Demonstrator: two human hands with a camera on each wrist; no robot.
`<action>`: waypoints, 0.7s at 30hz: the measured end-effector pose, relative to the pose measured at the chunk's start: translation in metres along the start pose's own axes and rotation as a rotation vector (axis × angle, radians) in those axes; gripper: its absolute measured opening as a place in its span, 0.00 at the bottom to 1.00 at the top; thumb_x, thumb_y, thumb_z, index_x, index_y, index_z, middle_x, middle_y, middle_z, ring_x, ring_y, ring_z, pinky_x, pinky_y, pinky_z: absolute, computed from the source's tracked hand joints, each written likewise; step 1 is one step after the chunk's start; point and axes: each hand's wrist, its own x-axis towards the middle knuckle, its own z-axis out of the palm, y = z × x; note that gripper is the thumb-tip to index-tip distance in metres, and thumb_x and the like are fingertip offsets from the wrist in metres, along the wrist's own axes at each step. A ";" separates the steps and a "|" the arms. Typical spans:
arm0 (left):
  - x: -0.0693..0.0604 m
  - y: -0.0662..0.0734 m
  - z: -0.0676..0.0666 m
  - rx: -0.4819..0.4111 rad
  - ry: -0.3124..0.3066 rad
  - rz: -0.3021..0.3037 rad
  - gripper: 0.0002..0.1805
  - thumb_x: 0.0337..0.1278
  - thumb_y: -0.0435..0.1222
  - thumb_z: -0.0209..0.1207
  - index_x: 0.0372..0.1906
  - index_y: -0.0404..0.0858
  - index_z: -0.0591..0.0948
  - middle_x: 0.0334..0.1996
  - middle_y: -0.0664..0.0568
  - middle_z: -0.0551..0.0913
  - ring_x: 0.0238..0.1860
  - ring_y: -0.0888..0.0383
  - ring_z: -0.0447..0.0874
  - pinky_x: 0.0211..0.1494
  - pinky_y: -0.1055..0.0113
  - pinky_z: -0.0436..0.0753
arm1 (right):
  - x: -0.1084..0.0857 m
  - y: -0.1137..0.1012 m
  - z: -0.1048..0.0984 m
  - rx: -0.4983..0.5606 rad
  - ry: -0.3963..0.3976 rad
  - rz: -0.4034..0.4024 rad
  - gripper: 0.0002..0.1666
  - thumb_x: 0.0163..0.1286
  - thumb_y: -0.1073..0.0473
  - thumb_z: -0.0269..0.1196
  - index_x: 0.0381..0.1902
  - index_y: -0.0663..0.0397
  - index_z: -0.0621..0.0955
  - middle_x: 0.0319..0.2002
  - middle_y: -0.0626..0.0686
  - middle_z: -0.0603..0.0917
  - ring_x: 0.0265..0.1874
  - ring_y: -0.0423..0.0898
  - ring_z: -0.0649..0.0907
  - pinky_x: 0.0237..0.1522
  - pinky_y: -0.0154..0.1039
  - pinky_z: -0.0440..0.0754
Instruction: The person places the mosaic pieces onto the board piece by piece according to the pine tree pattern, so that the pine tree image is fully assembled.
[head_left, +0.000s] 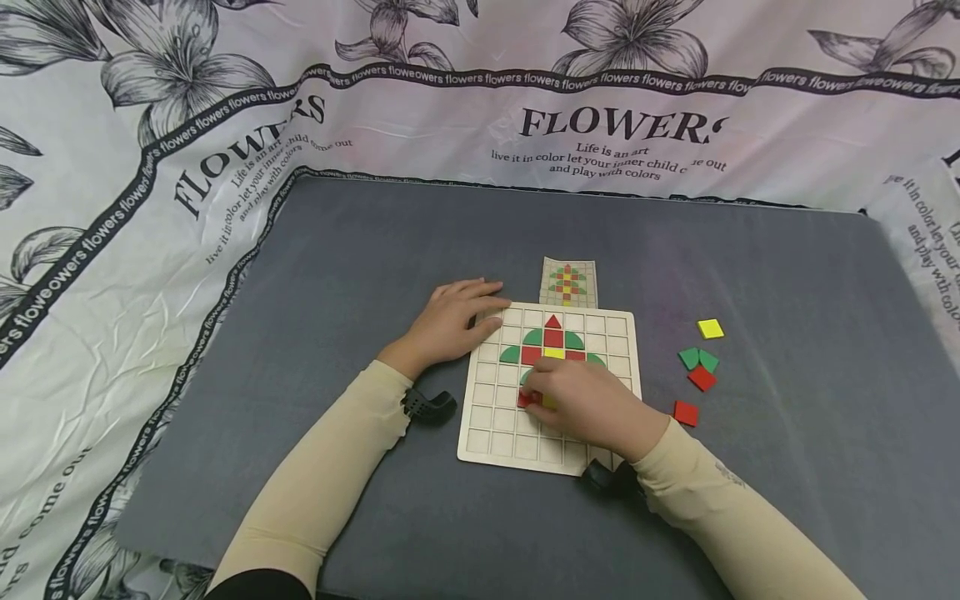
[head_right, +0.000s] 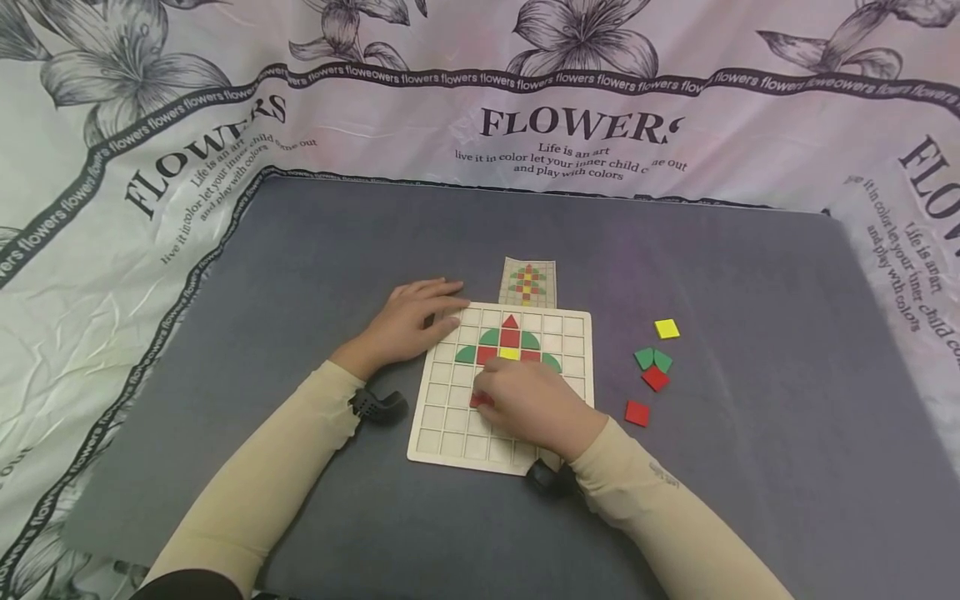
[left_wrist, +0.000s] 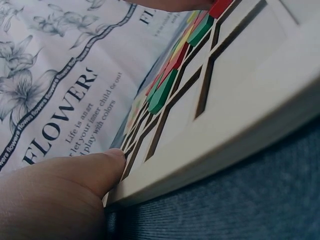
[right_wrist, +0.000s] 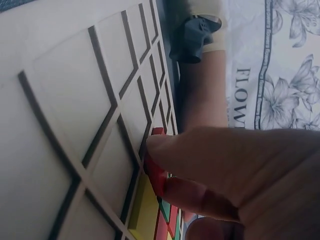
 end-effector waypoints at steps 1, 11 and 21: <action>0.000 0.000 0.000 -0.001 0.001 0.000 0.25 0.82 0.52 0.52 0.75 0.54 0.77 0.80 0.55 0.67 0.83 0.51 0.57 0.82 0.43 0.53 | 0.000 0.000 0.001 0.002 -0.001 0.000 0.06 0.64 0.57 0.77 0.37 0.47 0.90 0.36 0.43 0.85 0.25 0.35 0.80 0.29 0.32 0.82; 0.000 -0.001 0.000 0.002 0.008 0.001 0.25 0.82 0.53 0.52 0.74 0.54 0.78 0.80 0.55 0.67 0.83 0.51 0.57 0.82 0.42 0.54 | -0.001 0.001 -0.001 -0.004 0.004 -0.004 0.06 0.65 0.55 0.77 0.38 0.46 0.90 0.38 0.44 0.85 0.27 0.35 0.81 0.31 0.34 0.83; 0.000 0.002 0.000 -0.009 0.009 0.007 0.24 0.81 0.52 0.53 0.74 0.53 0.78 0.80 0.54 0.67 0.83 0.50 0.57 0.82 0.44 0.54 | -0.015 0.017 -0.017 -0.012 0.053 0.098 0.07 0.66 0.56 0.75 0.40 0.50 0.90 0.37 0.46 0.86 0.28 0.37 0.80 0.29 0.36 0.82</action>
